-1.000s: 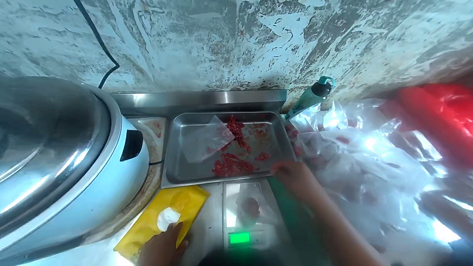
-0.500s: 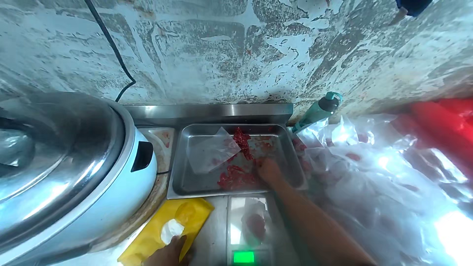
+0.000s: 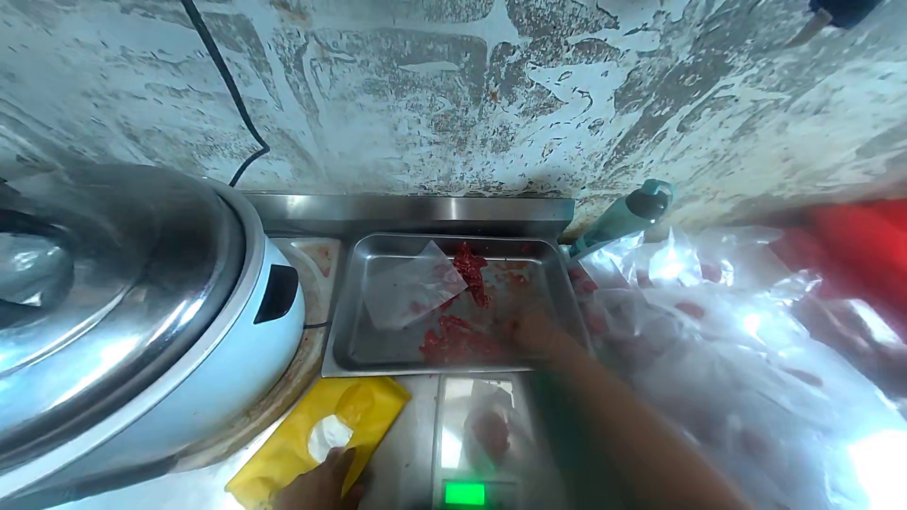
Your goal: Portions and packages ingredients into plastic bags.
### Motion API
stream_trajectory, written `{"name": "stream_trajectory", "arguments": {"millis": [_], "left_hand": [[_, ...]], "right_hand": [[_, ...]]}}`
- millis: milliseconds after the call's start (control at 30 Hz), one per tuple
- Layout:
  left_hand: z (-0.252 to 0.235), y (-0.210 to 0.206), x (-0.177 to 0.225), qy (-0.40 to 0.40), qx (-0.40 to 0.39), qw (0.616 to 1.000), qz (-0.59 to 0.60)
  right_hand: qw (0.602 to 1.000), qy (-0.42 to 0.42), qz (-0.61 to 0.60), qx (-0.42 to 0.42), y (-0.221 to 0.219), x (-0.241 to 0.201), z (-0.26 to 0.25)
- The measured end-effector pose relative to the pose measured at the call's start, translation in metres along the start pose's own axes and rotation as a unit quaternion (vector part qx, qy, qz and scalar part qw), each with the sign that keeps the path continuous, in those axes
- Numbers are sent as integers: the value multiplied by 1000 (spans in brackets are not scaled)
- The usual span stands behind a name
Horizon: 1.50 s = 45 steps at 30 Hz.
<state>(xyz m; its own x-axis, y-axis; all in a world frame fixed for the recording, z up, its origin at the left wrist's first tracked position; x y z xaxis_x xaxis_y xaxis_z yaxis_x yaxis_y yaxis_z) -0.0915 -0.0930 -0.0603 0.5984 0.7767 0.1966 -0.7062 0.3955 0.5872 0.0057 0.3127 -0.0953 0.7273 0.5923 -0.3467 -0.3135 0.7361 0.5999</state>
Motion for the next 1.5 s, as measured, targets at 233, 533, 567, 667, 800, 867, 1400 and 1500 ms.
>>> {"name": "stream_trajectory", "arguments": {"millis": [233,533,567,667,800,867,1400,1500], "left_hand": [[-3,4,7,6,-20,999,-29],[4,1,-1,-9,-1,1000,-4],[5,0,-1,-11,3,1000,-3],[4,0,-1,-18,2,1000,-5],[1,0,-1,-23,-5,1000,-16],[-1,0,-2,-20,-10,1000,-22],[-12,-8,-13,-21,0,1000,-24],[-14,-9,-13,-21,2,999,-28]], "right_hand": [[991,-103,75,-45,-20,-33,36],[973,23,-216,73,7,-35,90],[966,56,-239,84,10,-43,110],[945,187,-255,87,3,-66,168],[945,291,-39,142,-28,-96,212],[937,272,37,217,-48,-99,213],[897,191,-180,356,-53,-40,245],[900,171,-220,334,-63,-27,243]]}}
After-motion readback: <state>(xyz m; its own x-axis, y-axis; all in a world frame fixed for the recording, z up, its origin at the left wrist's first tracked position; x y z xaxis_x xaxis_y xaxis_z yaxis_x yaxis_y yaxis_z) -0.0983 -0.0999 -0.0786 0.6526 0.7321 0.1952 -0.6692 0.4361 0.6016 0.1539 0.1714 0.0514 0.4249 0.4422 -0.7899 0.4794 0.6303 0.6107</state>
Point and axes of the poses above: each hand's wrist, its own z-axis away from the middle knuckle, its own y-axis out of the back of the hand, x = y × z, the point moved 5 cm from there along -z, towards the middle knuckle, and after that the axes turned 7 degrees about -x, right-handed, at the moved point
